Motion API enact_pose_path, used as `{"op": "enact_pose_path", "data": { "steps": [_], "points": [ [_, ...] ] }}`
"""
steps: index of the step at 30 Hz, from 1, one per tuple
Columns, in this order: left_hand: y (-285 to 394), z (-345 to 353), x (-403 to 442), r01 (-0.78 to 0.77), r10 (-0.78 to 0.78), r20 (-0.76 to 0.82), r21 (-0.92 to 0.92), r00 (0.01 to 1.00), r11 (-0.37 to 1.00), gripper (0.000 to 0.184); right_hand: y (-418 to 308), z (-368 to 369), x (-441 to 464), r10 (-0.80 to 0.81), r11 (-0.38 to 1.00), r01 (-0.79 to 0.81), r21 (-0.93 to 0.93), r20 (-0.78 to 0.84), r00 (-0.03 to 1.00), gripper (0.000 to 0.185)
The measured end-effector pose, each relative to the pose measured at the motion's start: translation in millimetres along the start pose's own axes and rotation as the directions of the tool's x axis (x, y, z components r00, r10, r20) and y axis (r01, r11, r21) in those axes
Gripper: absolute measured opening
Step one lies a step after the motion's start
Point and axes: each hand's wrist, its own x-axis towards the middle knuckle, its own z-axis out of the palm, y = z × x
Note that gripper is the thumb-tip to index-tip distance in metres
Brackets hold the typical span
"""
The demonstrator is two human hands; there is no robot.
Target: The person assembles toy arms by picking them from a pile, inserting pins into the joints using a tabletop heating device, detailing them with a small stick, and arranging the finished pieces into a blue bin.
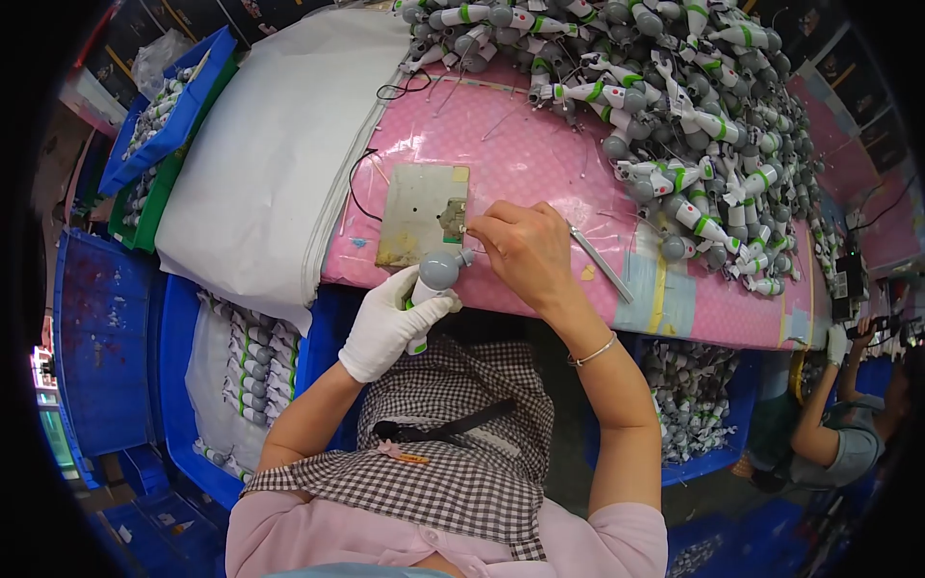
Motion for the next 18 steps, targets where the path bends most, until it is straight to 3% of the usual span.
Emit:
{"op": "enact_pose_path", "data": {
  "steps": [5,8,10,11,13,16,18],
  "points": [
    [1.6,-2.1,4.4,0.027,-0.021,0.051,-0.119,0.998,0.993,0.047,-1.9,-2.0,3.5,-0.013,0.999,0.013,-0.033,0.014,1.0,0.008],
    [8.9,-2.8,4.2,0.045,-0.044,0.063,-0.017,0.997,0.999,0.046,-1.4,-1.8,5.4,-0.021,0.999,0.022,-0.039,0.022,1.0,0.008],
    [6.2,-2.1,5.5,-0.025,0.021,0.061,0.077,0.998,0.997,0.045,2.1,-0.1,5.7,0.216,0.937,-0.253,0.243,0.167,0.962,0.007],
    [6.4,-2.1,6.3,-0.023,0.018,0.061,0.076,0.998,0.997,0.045,4.6,-0.5,7.7,0.217,0.936,-0.254,0.243,0.17,0.961,0.007],
    [8.4,-3.9,9.5,0.06,-0.049,0.11,-0.095,0.993,0.994,0.034,9.6,-2.6,14.8,0.261,0.878,-0.369,0.304,0.341,0.903,0.007],
    [8.4,-7.8,12.3,0.109,-0.074,0.172,-0.206,0.982,0.972,0.035,8.2,-7.9,23.2,0.191,0.929,-0.285,0.236,0.353,0.916,0.009],
    [10.7,-6.9,10.1,0.085,-0.056,0.16,-0.181,0.985,0.98,0.035,8.9,-4.6,21.6,0.172,0.943,-0.252,0.219,0.329,0.928,0.009]
  ]
}}
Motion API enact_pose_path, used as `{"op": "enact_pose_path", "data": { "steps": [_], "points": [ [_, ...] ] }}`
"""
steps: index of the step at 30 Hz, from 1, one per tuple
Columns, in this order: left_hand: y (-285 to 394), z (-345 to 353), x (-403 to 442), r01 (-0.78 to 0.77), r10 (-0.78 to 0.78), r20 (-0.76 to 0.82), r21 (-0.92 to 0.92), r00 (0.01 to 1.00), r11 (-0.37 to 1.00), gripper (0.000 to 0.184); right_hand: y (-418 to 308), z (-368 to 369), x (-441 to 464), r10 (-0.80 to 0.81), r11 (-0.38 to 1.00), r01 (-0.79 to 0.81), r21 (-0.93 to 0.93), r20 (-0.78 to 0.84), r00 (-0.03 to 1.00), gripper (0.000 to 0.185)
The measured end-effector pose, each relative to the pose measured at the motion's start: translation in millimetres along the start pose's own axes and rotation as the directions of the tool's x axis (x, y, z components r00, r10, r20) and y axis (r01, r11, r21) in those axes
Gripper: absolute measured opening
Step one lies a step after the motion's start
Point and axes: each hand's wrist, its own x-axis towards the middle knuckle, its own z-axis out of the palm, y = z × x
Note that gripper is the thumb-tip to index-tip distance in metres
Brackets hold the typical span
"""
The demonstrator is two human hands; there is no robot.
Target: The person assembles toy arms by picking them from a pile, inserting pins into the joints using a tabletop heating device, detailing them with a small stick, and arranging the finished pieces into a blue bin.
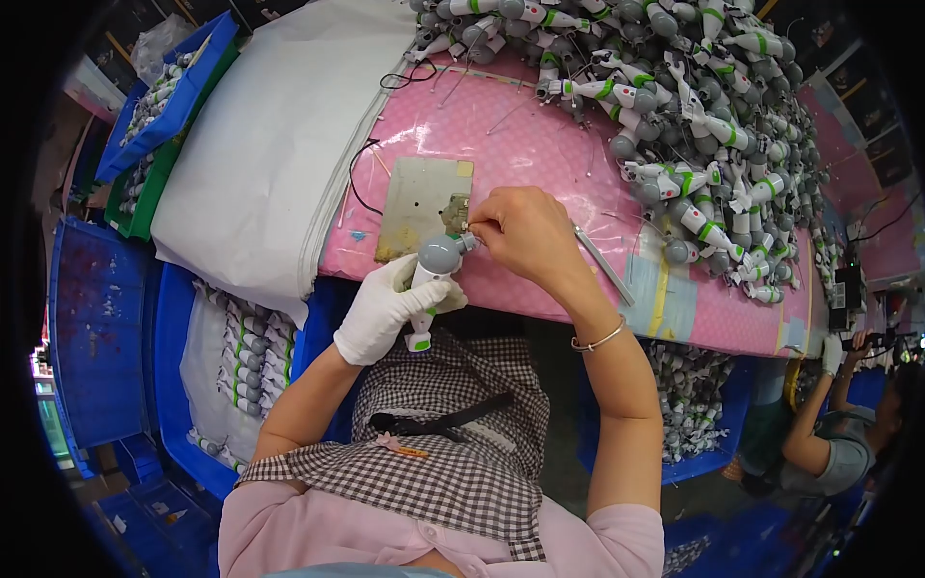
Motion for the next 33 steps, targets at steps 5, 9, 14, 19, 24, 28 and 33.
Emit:
{"op": "enact_pose_path", "data": {
  "steps": [5,9,14,19,24,28,33],
  "points": [
    [3.2,3.0,-5.5,-0.013,0.019,0.048,-0.123,0.999,0.992,0.03,6.2,-24.4,0.7,0.053,0.998,-0.052,-0.028,0.065,0.996,0.012],
    [10.4,-12.6,-36.6,-0.028,0.025,-0.02,-0.133,0.999,0.991,0.045,51.8,-67.0,39.3,0.183,0.966,-0.234,-0.106,-0.36,0.915,0.022],
    [16.8,-69.9,-96.3,-0.068,0.105,-0.31,0.13,0.945,0.989,0.047,118.9,-69.6,76.9,-0.065,0.487,-0.201,-0.85,-0.265,0.962,0.024],
    [-34.1,-166.4,-183.8,0.294,0.479,-0.655,0.721,0.584,0.627,0.04,167.7,-70.2,94.7,-0.176,0.165,0.024,-0.986,-0.006,0.984,0.02],
    [-106.9,-293.9,-261.3,0.824,0.446,-0.817,0.506,0.365,0.253,0.023,78.6,-99.6,87.4,-0.475,0.569,0.094,-0.817,-0.233,0.849,0.027],
    [-140.4,-381.2,-232.7,0.849,0.545,-0.697,0.526,0.465,-0.052,0.014,53.4,-128.7,93.0,-0.678,0.672,0.226,-0.705,-0.463,0.572,0.02],
    [-157.6,-431.6,-196.9,0.696,0.653,-0.378,0.637,0.656,-0.331,0.013,7.7,-132.5,44.9,-0.315,0.944,0.112,-0.311,-0.745,0.588,0.018]
  ]
}}
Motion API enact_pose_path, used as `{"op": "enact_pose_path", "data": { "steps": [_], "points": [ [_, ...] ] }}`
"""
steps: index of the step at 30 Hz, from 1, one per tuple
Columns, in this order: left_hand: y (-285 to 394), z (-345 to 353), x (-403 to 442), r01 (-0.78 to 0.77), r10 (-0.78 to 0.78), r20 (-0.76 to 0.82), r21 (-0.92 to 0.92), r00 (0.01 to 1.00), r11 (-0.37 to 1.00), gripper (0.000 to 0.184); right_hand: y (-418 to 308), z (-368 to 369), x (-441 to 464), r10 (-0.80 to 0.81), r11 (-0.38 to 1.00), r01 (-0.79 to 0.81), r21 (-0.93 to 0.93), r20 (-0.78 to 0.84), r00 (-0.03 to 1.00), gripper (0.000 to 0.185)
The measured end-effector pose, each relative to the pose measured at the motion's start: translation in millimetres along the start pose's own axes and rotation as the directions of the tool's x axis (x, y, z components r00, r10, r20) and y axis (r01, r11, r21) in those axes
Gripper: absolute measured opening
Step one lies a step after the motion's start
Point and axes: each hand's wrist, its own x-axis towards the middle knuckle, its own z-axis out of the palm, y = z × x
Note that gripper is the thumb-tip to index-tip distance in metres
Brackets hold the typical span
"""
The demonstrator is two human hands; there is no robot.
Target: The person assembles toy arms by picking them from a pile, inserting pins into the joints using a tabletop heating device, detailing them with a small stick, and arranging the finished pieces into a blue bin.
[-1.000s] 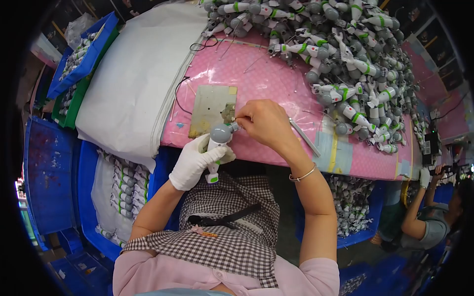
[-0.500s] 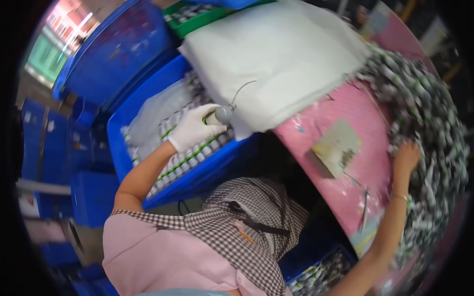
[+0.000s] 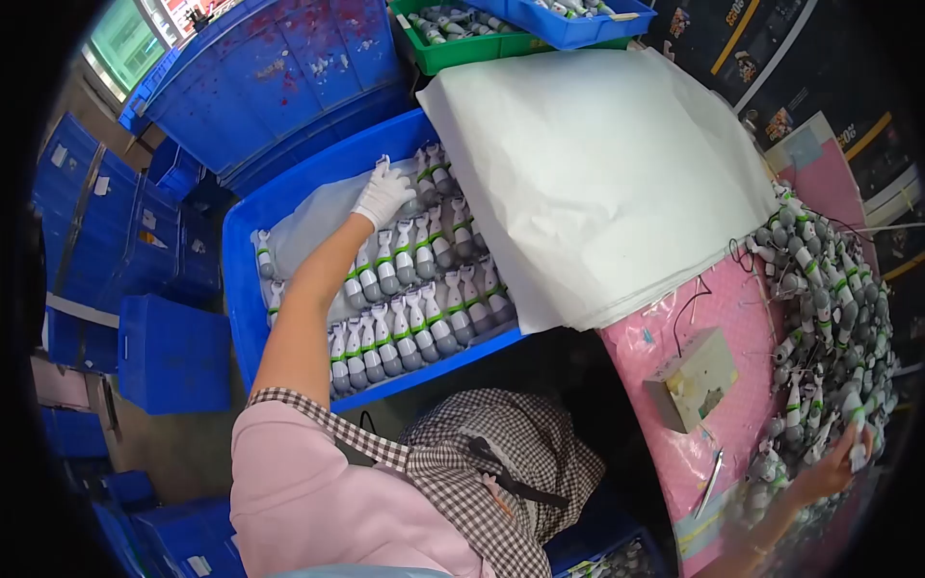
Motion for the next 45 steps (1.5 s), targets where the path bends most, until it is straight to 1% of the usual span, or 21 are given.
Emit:
{"op": "enact_pose_path", "data": {
  "steps": [1,3,6,8,10,13,15,17,18,19,20,21,23,28,31,32,33,36,39,41,45],
  "points": [
    [-0.4,6.4,2.5,-0.02,0.014,-0.087,-0.08,0.996,0.997,0.012,-1.4,-10.5,-5.5,0.27,0.952,-0.27,0.143,0.017,0.963,0.017],
    [3.4,14.5,2.2,0.107,-0.098,0.059,-0.173,0.993,0.979,0.009,5.2,-28.2,-17.9,0.418,0.86,-0.433,0.27,0.114,0.901,0.013],
    [8.2,40.1,-5.6,0.149,-0.14,0.05,-0.283,0.989,0.948,0.013,8.7,-30.7,-45.7,0.533,0.338,-0.674,0.657,0.457,0.713,0.025],
    [11.9,59.5,-6.8,0.169,-0.192,-0.019,-0.392,0.981,0.904,0.028,-33.2,-10.6,-62.5,0.406,-0.023,-0.691,0.723,0.638,0.654,0.027],
    [26.4,26.5,14.6,0.324,-0.35,-0.003,-0.369,0.937,0.871,0.031,-68.1,10.4,-80.7,0.47,-0.21,-0.649,0.731,0.657,0.589,0.018],
    [61.6,-66.3,31.2,0.258,-0.453,-0.346,-0.482,0.822,0.837,0.024,-97.4,28.1,-98.7,0.512,-0.386,-0.607,0.695,0.709,0.486,0.011],
    [111.2,-148.5,44.5,0.143,-0.588,-0.188,-0.872,0.787,0.469,0.022,-111.1,44.4,-118.7,0.437,-0.534,-0.558,0.636,0.772,0.461,0.016],
    [162.0,-218.4,41.5,0.016,-0.501,-0.166,-0.941,0.849,0.339,0.019,-126.7,57.5,-133.4,0.415,-0.573,-0.546,0.611,0.791,0.45,0.017],
    [193.2,-239.8,41.2,-0.063,-0.427,-0.013,-0.993,0.904,-0.103,0.021,-134.1,62.7,-138.2,0.395,-0.63,-0.524,0.573,0.817,0.42,0.016],
    [214.0,-267.0,40.4,0.021,-0.232,0.062,-0.984,0.971,-0.176,0.025,-141.8,67.3,-143.9,0.37,-0.684,-0.501,0.531,0.844,0.389,0.015],
    [236.9,-285.3,45.8,0.094,-0.022,0.116,-0.891,0.993,-0.444,0.029,-149.6,68.7,-149.6,0.384,-0.673,-0.523,0.523,0.852,0.357,0.018],
    [253.9,-298.3,55.2,0.13,0.171,0.05,-0.86,0.984,-0.493,0.035,-157.0,69.1,-152.7,0.373,-0.687,-0.522,0.506,0.861,0.345,0.018],
    [291.2,-321.1,71.4,0.169,0.197,0.027,-0.635,0.98,-0.754,0.047,-168.3,64.7,-160.4,0.342,-0.631,-0.6,0.491,0.871,0.354,0.02],
    [319.6,-316.7,94.5,0.39,0.38,0.091,-0.138,0.92,-0.911,0.051,-159.1,30.4,-191.6,0.065,-0.821,-0.499,0.278,0.913,0.402,0.056],
    [328.1,-326.9,87.9,0.485,0.483,0.037,-0.037,0.875,-0.874,0.053,-156.8,32.6,-196.9,-0.004,-0.706,-0.543,0.455,0.764,0.645,0.048],
    [330.4,-326.5,86.7,0.491,0.49,0.024,-0.023,0.871,-0.871,0.052,-154.2,26.1,-194.9,0.038,-0.43,-0.701,0.57,0.786,0.617,0.042],
    [331.6,-326.5,85.6,0.496,0.495,0.015,-0.009,0.868,-0.868,0.052,-154.2,21.9,-189.3,0.05,-0.442,-0.69,0.573,0.784,0.619,0.042],
    [328.3,-339.2,86.0,0.534,0.534,0.014,-0.072,0.845,-0.843,0.05,-155.1,9.7,-168.6,0.021,0.484,-0.596,0.641,0.672,0.74,0.038],
    [329.6,-341.2,80.8,0.552,0.552,0.038,-0.109,0.833,-0.826,0.05,-152.1,11.4,-174.4,-0.139,0.756,-0.282,0.59,0.566,0.813,0.037],
    [335.8,-330.2,77.4,0.572,0.572,0.02,0.014,0.82,-0.82,0.051,-151.4,8.1,-172.9,-0.17,0.802,-0.234,0.549,0.586,0.793,0.033],
    [339.0,-319.4,72.5,0.669,0.687,-0.097,0.359,0.72,-0.651,0.054,-143.5,-9.8,-155.8,-0.008,0.557,-0.518,0.649,0.628,0.778,0.023]
  ]
}}
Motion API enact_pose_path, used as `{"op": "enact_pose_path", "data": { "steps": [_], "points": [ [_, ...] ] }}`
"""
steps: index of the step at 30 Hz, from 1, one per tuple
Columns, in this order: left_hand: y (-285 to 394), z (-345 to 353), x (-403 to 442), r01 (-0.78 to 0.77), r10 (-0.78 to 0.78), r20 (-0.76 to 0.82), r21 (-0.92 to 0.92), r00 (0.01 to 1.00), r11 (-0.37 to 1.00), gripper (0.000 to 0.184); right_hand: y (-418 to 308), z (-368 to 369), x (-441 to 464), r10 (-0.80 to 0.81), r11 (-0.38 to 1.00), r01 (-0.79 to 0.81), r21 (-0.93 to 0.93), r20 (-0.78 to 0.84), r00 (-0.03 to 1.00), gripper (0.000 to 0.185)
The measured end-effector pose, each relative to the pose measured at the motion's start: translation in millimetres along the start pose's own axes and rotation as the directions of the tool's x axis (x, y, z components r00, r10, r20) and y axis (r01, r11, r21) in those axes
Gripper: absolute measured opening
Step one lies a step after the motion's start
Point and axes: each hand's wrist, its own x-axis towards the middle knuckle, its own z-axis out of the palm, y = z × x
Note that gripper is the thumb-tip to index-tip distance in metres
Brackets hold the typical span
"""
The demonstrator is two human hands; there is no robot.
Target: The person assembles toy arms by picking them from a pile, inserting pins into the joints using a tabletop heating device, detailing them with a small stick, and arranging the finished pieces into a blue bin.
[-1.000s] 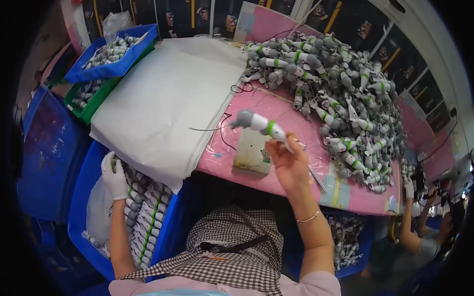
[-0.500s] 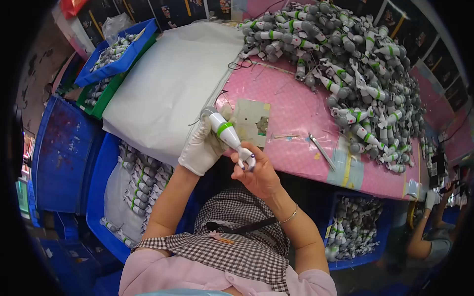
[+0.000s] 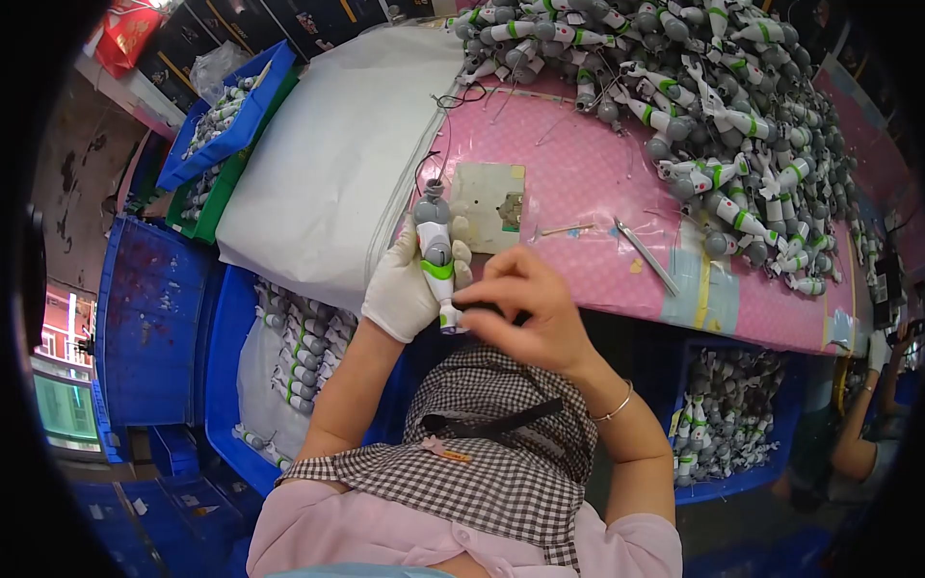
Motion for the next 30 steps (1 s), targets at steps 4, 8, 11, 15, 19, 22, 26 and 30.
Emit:
{"op": "enact_pose_path", "data": {
  "steps": [4,8,11,15,19,22,26,30],
  "points": [
    [-7.6,1.5,-1.6,0.151,-0.178,-0.081,-0.265,0.981,0.952,0.055,25.5,-29.0,20.0,0.377,0.918,-0.335,0.213,-0.208,0.902,0.026],
    [-21.3,-2.0,-4.8,0.121,-0.08,-0.293,0.126,0.953,0.985,0.057,17.1,-35.2,49.9,0.639,0.628,-0.422,0.654,-0.124,0.759,0.042],
    [-33.5,2.9,-5.4,0.136,0.012,-0.327,0.425,0.945,0.895,0.053,31.6,-46.9,47.8,0.541,0.721,-0.329,0.609,-0.199,0.817,0.032],
    [-37.5,5.5,-8.7,0.183,0.035,-0.312,0.639,0.949,0.747,0.048,42.7,-56.7,36.1,0.529,0.764,-0.342,0.547,-0.229,0.817,0.024],
    [-37.5,4.5,-9.2,0.354,0.006,-0.39,0.842,0.921,0.408,0.049,50.2,-62.5,27.6,0.641,0.631,-0.409,0.659,-0.147,0.754,0.024],
    [-37.0,18.4,-11.7,0.428,-0.057,-0.428,0.871,0.902,0.242,0.046,60.4,-65.5,24.9,0.686,0.592,-0.471,0.654,-0.102,0.721,0.022],
    [-37.7,7.9,-9.6,0.27,0.157,-0.335,0.905,0.929,0.33,0.041,77.3,-49.6,25.4,0.468,0.88,-0.468,0.076,-0.302,0.831,0.019],
    [-29.0,7.2,1.5,0.147,0.276,-0.3,0.873,0.913,0.465,0.038,87.3,-47.0,28.5,0.448,0.861,-0.483,-0.159,-0.214,0.868,0.02]
  ]
}}
